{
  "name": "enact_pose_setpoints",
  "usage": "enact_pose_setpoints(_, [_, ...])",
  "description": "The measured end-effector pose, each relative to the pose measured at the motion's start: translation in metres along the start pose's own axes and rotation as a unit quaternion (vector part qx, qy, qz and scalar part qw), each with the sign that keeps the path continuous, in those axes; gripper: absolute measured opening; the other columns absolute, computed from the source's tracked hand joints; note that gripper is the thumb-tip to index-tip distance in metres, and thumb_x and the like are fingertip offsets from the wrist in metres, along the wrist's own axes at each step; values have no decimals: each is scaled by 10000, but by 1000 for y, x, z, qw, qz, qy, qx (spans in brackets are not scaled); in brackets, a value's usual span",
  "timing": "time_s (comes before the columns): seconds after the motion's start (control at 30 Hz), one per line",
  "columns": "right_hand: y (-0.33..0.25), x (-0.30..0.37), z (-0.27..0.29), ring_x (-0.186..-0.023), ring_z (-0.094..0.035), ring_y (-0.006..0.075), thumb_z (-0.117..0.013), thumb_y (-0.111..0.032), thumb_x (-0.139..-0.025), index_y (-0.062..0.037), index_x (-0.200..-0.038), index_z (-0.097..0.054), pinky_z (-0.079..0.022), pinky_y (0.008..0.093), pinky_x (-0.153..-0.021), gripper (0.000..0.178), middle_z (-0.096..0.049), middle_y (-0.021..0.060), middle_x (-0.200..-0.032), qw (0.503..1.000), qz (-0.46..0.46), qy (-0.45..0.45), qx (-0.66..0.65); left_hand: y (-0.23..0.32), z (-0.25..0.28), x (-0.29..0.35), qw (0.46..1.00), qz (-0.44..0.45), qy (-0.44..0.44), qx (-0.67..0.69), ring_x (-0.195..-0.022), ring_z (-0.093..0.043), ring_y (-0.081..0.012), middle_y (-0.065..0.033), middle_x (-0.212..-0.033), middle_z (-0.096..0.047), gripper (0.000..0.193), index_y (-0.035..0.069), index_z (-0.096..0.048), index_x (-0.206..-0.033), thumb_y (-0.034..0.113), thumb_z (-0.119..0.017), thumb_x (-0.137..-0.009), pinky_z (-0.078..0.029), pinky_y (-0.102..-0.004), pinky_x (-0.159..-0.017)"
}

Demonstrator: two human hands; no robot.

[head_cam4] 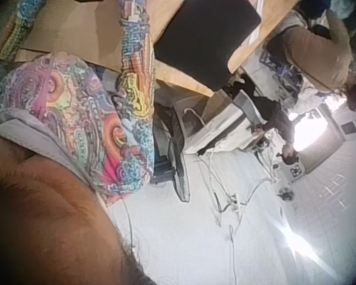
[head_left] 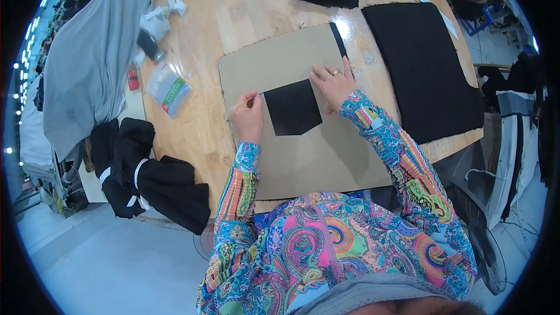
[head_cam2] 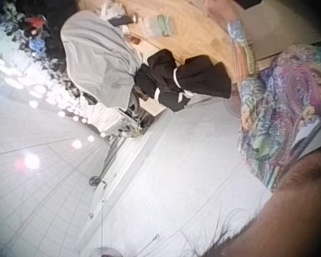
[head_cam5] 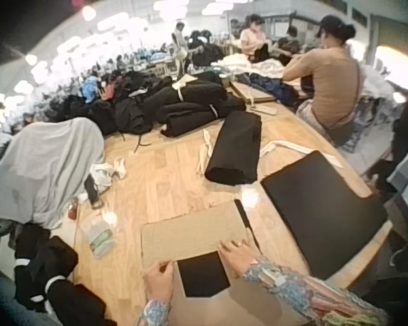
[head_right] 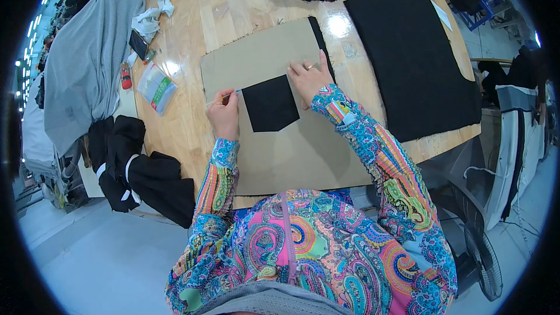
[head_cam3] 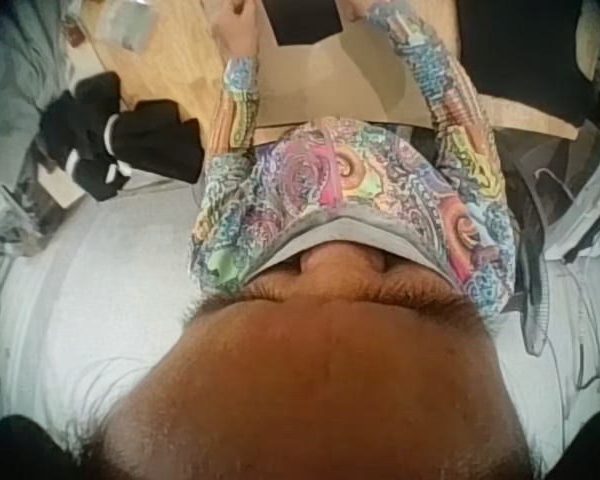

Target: The person uses a cardboard template and a white marking tool to trace shapes onto black fabric pieces on a wooden table. They repeatedly place the template, trace the outline, remove the template, and move the marked fabric aside.

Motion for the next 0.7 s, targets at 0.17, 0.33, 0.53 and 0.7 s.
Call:
enact_pose_setpoints(0.17, [0, 0, 1, -1264, -410, 238, -871, -220, -504, -94, -1324, -412, -101, 638, -1090, 948, -404, 23, -1342, 1000, -4, -5, -4, -2, 0, 0, 1000, -4, -7, -25, -668, -662, -202, -119, -737, -683, 144, 44, -687, -881, 160, -640, -809, -500, -307, -618])
enact_pose_setpoints(0.33, [-1, 0, 1, -1264, -412, 234, -872, -217, -501, -98, -1311, -419, -106, 635, -1091, 935, -410, 23, -1327, 1000, -2, 1, -8, 5, 2, 2, 997, -34, -12, -66, -676, -663, -225, -113, -747, -680, 139, 57, -687, -882, 169, -641, -812, -501, -314, -624])
enact_pose_setpoints(0.53, [0, 0, 2, -1268, -407, 240, -871, -216, -502, -99, -1311, -417, -109, 633, -1093, 935, -404, 24, -1335, 1000, -6, -5, -9, 7, 17, 34, 993, -60, -54, -89, -674, -660, -234, -122, -763, -669, 122, 50, -675, -885, 133, -643, -801, -502, -321, -612])
enact_pose_setpoints(0.7, [-1, 0, 2, -1267, -407, 241, -868, -215, -513, -99, -1317, -414, -109, 631, -1094, 931, -398, 23, -1340, 1000, -3, -5, -6, 1, 31, 69, 990, -74, -79, -93, -687, -665, -237, -130, -783, -665, 96, 45, -671, -869, 87, -646, -787, -511, -317, -615])
Point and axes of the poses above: each hand's wrist, its own x-axis away from the middle knuckle, its own z-axis out of the back of the hand, y = z × x, the point moved 1 cm from there along -x, towards the middle knuckle
